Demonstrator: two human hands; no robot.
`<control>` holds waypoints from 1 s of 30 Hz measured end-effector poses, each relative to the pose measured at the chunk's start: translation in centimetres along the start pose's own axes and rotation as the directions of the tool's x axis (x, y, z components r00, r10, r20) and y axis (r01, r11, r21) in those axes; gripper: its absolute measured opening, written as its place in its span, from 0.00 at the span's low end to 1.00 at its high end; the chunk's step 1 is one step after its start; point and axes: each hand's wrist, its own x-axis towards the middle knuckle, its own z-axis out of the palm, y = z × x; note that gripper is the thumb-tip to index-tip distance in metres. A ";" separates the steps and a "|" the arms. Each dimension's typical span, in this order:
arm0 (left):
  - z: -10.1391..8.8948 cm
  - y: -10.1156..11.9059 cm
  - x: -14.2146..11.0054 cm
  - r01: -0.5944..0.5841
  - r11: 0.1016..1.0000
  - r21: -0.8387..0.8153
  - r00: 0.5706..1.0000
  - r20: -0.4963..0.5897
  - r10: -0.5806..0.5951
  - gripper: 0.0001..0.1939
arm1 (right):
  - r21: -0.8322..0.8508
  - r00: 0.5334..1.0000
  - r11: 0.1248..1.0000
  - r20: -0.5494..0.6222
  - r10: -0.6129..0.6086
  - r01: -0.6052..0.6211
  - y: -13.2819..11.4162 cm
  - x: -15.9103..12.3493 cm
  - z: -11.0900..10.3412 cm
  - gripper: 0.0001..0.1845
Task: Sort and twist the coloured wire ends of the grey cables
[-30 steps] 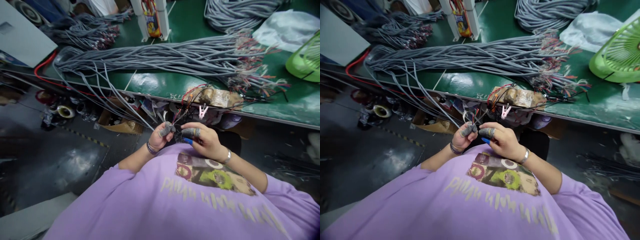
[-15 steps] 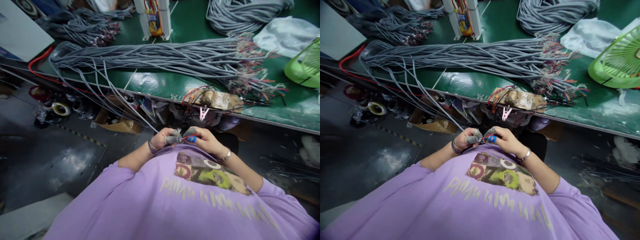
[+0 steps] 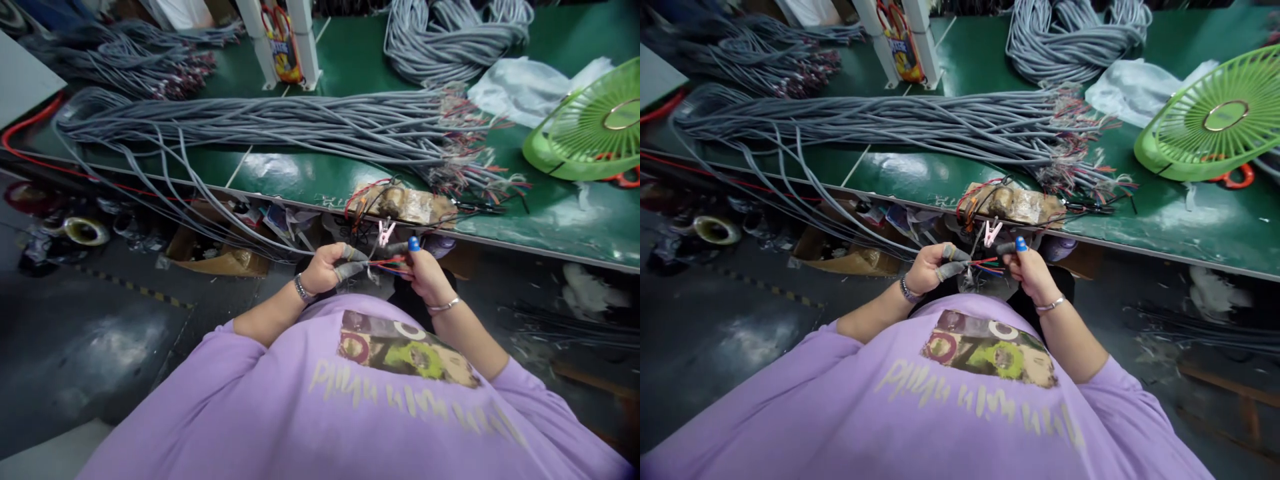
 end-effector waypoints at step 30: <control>1.7 -3.3 2.3 -0.128 0.980 0.154 0.989 -0.054 0.138 0.15 | 0.440 0.996 0.895 0.074 0.040 -0.069 -2.9 3.0 5.4 0.29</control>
